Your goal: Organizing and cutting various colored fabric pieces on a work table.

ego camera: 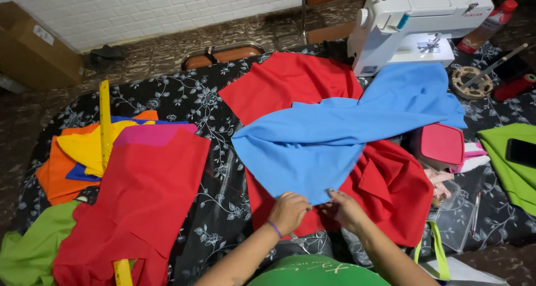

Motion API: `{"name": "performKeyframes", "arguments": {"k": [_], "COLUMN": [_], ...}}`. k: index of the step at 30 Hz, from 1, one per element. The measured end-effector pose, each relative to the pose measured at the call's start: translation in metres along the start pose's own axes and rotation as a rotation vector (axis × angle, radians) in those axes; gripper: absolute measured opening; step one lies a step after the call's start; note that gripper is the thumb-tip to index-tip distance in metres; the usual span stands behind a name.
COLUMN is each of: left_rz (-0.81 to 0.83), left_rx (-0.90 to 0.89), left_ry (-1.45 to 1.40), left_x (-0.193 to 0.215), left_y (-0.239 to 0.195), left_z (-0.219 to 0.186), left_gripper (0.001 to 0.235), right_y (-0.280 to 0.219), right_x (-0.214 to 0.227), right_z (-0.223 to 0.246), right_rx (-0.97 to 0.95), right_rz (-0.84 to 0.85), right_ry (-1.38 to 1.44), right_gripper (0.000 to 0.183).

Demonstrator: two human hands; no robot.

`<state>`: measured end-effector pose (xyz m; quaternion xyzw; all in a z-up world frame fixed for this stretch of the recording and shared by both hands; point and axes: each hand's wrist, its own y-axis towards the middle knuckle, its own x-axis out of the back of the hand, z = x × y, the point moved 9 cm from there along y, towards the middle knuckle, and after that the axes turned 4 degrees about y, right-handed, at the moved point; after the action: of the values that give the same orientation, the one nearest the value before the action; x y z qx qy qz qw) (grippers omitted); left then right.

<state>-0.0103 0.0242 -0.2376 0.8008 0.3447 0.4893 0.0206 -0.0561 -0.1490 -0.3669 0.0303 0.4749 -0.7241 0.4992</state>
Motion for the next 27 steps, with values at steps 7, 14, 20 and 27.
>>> {"name": "performKeyframes", "arguments": {"k": [7, 14, 20, 27], "left_rz": [-0.020, -0.036, -0.070, -0.150], "left_rx": [0.011, -0.025, 0.287, 1.330], "left_ry": [0.002, -0.072, -0.099, -0.066], "left_x": [0.106, 0.165, 0.185, 0.151], "left_y": [-0.027, -0.062, -0.125, -0.285], "left_z": [-0.042, -0.066, -0.014, 0.116], "left_gripper": [0.069, 0.034, 0.038, 0.027], "right_y": [0.000, 0.047, 0.032, -0.021], "right_x": [-0.026, -0.019, -0.003, 0.048], "right_z": [0.078, 0.145, 0.161, 0.128], "right_rx": [0.026, 0.283, 0.231, 0.293], "right_rz": [-0.015, -0.175, -0.390, -0.495], "right_ry": [0.089, 0.124, 0.258, -0.151], "right_gripper": [0.026, 0.025, 0.041, 0.021]}}
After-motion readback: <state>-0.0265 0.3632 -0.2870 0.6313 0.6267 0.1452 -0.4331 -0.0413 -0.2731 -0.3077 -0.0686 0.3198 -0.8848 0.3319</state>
